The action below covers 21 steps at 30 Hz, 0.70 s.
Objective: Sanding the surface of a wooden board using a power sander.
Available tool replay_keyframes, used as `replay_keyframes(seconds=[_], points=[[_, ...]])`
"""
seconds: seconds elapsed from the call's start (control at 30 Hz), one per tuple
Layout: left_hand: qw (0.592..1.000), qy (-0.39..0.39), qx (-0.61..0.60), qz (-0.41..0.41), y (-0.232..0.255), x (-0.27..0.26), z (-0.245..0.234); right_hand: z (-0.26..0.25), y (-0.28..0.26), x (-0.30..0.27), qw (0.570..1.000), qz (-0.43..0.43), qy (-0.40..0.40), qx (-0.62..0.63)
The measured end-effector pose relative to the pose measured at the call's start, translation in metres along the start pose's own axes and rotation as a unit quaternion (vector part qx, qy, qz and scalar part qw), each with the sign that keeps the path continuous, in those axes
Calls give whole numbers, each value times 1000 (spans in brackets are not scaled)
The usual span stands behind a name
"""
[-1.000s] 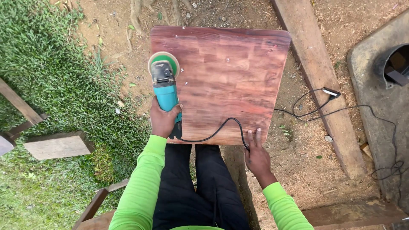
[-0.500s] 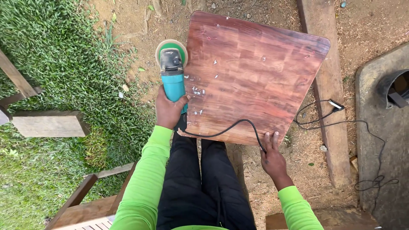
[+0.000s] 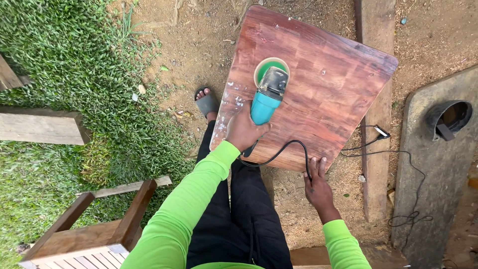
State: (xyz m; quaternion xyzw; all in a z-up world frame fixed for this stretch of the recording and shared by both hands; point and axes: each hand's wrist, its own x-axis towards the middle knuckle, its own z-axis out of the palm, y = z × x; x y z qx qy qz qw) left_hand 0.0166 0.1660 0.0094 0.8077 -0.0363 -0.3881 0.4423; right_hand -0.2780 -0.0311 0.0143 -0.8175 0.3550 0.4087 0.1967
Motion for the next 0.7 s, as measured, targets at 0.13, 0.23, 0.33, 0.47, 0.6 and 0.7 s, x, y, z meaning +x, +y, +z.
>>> replay_keyframes(seconds=[0.13, 0.23, 0.33, 0.47, 0.6, 0.7], points=[[1000, -14, -4, -13, 3, -3, 0, 8, 10, 2, 999, -36, 28, 1], [1000, -19, -11, -20, 5, -5, -2, 7, 8, 2, 1000, -20, 9, -5], [999, -19, -14, -24, 5, -5, -4, 6, 6, 1, 1000, -19, 11, 6], [999, -20, -24, -21, 0, -4, -1, 9, 10, 3, 999, -34, 21, 4], [999, -19, -37, -9, -5, -3, 4, 4, 4, 0, 999, -26, 16, 9], [999, -24, -45, -8, 0, -5, 1, 6, 6, 1, 999, -35, 21, 6]])
